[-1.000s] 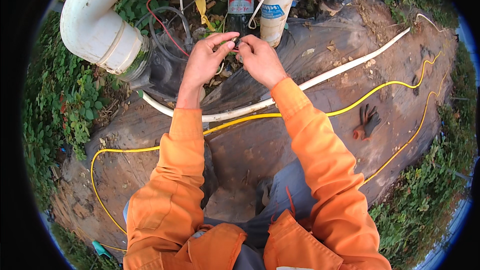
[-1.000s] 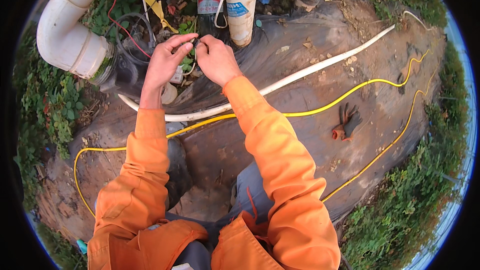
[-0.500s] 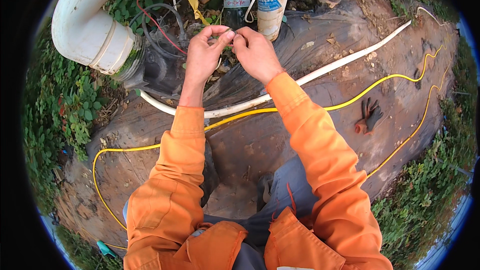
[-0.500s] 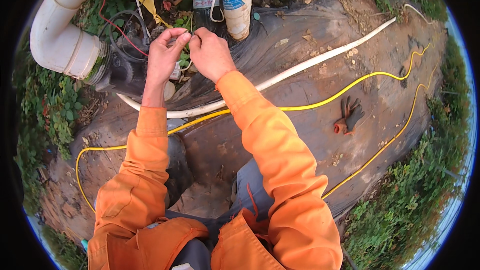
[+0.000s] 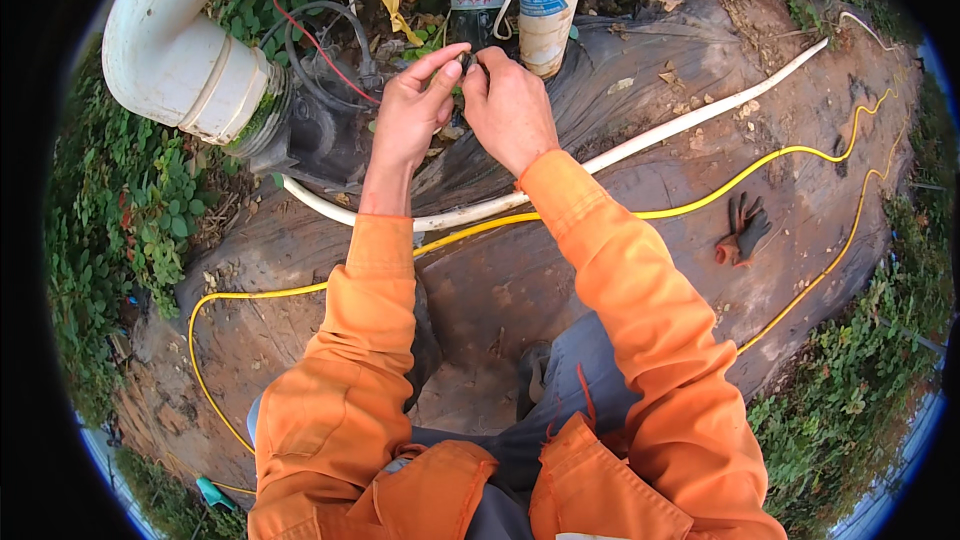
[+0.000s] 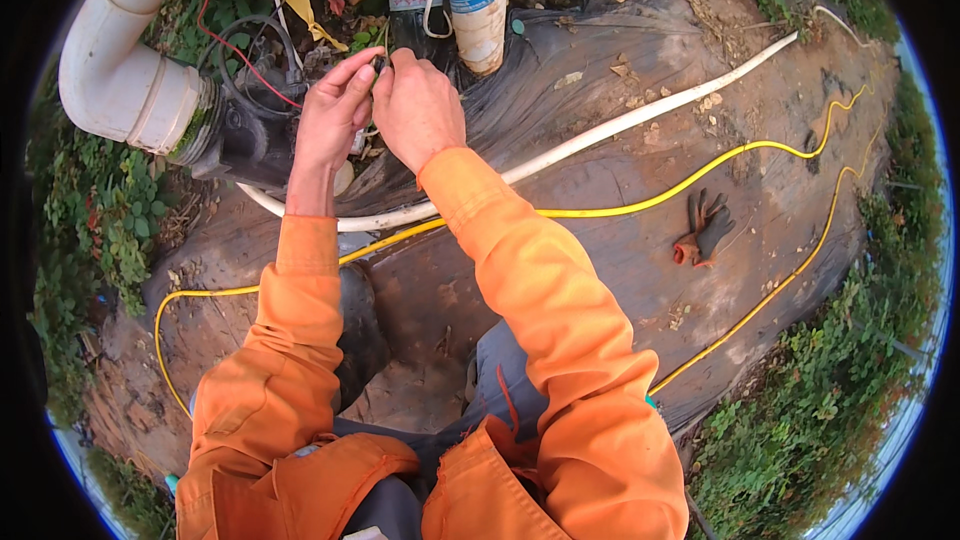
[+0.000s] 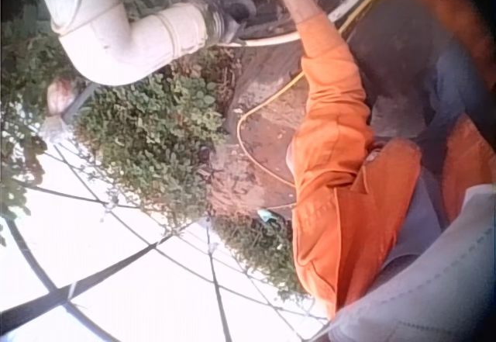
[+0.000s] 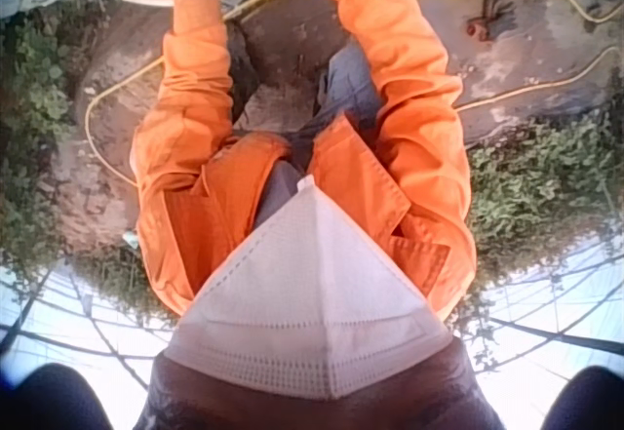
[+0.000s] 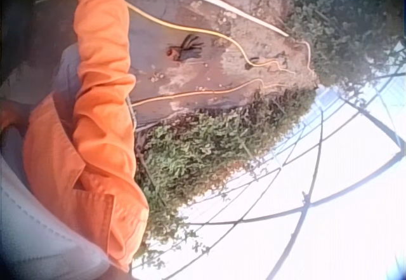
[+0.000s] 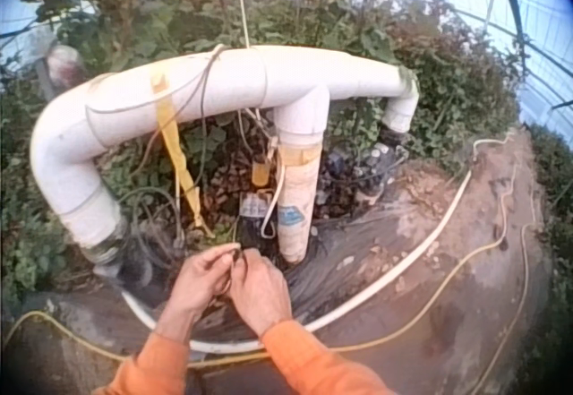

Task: The person squats on the ground and uses a long metal rod to manipulate a small black component attached to a white pipe. They repeatedly insert, twist, and remove the component, then reattach it to the pipe.

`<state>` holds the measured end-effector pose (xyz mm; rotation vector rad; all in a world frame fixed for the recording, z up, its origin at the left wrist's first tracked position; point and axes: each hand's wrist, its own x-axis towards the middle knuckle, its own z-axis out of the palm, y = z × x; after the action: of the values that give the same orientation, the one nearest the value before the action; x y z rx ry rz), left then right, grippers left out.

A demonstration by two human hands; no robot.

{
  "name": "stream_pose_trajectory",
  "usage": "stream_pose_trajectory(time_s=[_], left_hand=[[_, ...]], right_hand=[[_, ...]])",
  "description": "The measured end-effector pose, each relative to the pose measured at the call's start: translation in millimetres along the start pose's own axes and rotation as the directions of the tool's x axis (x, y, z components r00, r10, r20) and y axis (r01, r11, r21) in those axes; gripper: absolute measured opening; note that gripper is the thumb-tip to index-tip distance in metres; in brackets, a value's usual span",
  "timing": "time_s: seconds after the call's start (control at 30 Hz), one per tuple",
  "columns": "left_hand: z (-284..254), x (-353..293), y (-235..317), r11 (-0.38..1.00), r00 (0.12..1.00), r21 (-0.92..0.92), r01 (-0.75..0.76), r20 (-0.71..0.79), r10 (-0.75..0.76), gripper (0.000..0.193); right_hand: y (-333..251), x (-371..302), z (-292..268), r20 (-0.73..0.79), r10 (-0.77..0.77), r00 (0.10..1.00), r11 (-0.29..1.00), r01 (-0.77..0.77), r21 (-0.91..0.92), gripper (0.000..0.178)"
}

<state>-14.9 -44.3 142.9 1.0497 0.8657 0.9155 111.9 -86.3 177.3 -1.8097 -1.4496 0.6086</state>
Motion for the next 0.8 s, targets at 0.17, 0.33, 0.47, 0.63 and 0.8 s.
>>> stream_pose_trajectory(time_s=[0.17,0.33,0.47,0.63,0.8], left_hand=[[0,-2,4,0.995,1.000,0.099,-0.024,-0.012,0.025,0.029],[-1,-2,13,0.980,1.000,0.201,0.014,0.004,-0.015,0.029],[0,-4,13,0.997,0.997,0.058,0.057,0.054,-0.060,0.035],[11,-10,23,0.922,0.978,-0.330,0.203,0.028,-0.206,0.056],[11,-3,3,0.881,0.975,-0.416,0.224,0.099,-0.201,0.049]], right_hand=[[0,-1,2,-0.062,-0.061,0.996,0.998,0.061,-0.002,0.021],[1,0,3,-0.041,-0.035,0.999,0.999,0.036,0.011,0.023],[-4,4,-1,0.017,0.036,0.999,0.999,-0.036,-0.003,0.035],[-19,5,-14,0.121,0.198,0.973,0.979,-0.203,0.033,0.048],[-22,5,-5,0.107,0.171,0.979,0.984,-0.175,0.027,0.045]])
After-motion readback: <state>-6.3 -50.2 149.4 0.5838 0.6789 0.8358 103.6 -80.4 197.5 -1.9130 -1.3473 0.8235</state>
